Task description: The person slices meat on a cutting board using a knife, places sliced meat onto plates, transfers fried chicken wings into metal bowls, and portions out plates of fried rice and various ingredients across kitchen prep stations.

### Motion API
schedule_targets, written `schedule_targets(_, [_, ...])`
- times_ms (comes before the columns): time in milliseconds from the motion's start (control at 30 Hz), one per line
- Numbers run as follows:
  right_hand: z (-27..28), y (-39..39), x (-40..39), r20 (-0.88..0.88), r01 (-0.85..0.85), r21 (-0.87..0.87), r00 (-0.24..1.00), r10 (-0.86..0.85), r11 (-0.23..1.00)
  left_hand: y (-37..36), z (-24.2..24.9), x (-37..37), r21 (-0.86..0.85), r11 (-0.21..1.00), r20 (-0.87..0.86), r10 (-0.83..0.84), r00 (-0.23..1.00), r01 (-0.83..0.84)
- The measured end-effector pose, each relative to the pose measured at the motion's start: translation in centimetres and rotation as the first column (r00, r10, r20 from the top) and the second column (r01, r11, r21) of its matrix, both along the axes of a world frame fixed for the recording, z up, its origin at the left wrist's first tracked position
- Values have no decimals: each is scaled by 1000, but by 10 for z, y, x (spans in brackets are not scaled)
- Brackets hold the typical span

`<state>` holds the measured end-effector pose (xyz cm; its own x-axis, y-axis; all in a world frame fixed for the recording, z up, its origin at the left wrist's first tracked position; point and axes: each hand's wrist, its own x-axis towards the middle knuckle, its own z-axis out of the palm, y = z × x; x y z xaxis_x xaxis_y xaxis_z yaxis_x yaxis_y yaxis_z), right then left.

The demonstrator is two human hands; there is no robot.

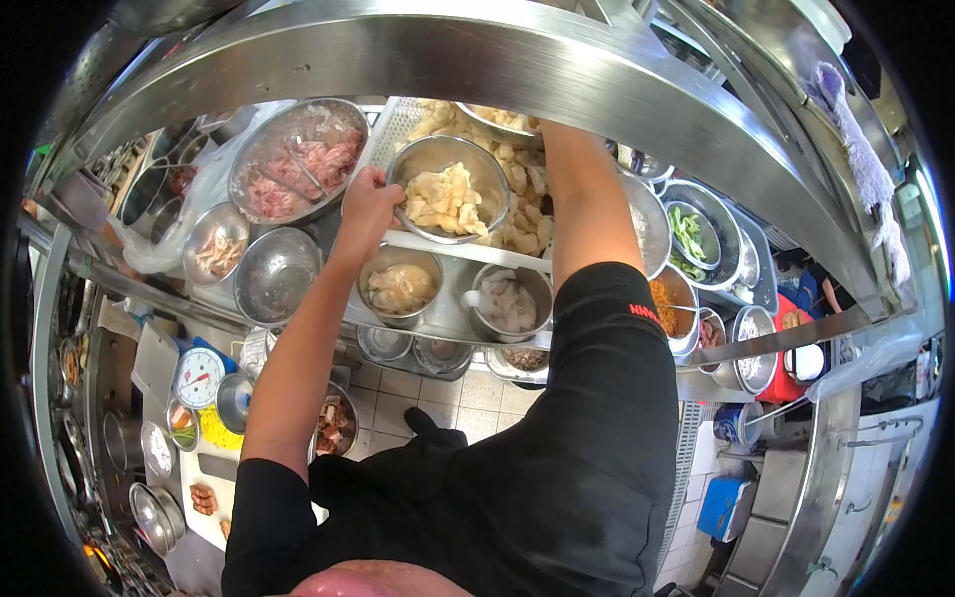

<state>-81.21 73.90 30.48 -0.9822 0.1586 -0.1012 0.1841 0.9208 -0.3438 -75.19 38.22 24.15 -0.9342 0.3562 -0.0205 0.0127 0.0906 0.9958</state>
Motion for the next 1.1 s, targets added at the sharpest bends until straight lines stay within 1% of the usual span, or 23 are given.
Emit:
schedule_targets(133, [-2, 5, 3, -2, 14, 4, 1000, -14, 1000, 1, -1, 1, 11, 1000, -18, 12, 1000, -12])
schedule_targets(233, [-1, 8, 6, -10, 23, 9, 1000, -23, 1000, 2, -6, -3, -12, 1000, -30, 8, 1000, -8])
schedule_targets(433, [8, 13, 13, -17, 30, 3, 999, -30, 1000, 0, -7, -3, 21, 1000, -32, -9, 999, 9])
schedule_targets(500, [12, 17, 17, -20, 37, -7, 999, -37, 999, -1, -3, -1, 6, 1000, -29, -5, 1000, 5])
schedule_targets(633, [5, 18, 20, -23, 50, -1, 999, -50, 999, 0, -5, -2, 22, 1000, 1, -18, 1000, 18])
schedule_targets(833, [-1, 15, 13, -40, 57, 21, 998, -56, 998, 1, -8, -4, 24, 1000, 2, -17, 1000, 17])
schedule_targets(933, [-6, 18, 13, -46, 68, 32, 997, -66, 997, -1, -12, -6, 16, 999, -88, -27, 996, 29])
schedule_targets(1033, [-5, 19, 15, -75, 81, 36, 994, -79, 996, 0, -9, -3, 58, 998, -4, -1, 1000, 1])
schedule_targets(1100, [-1, 18, 18, -119, 94, 29, 989, -90, 995, -1, -5, -3, 24, 1000, 22, -8, 1000, 7])
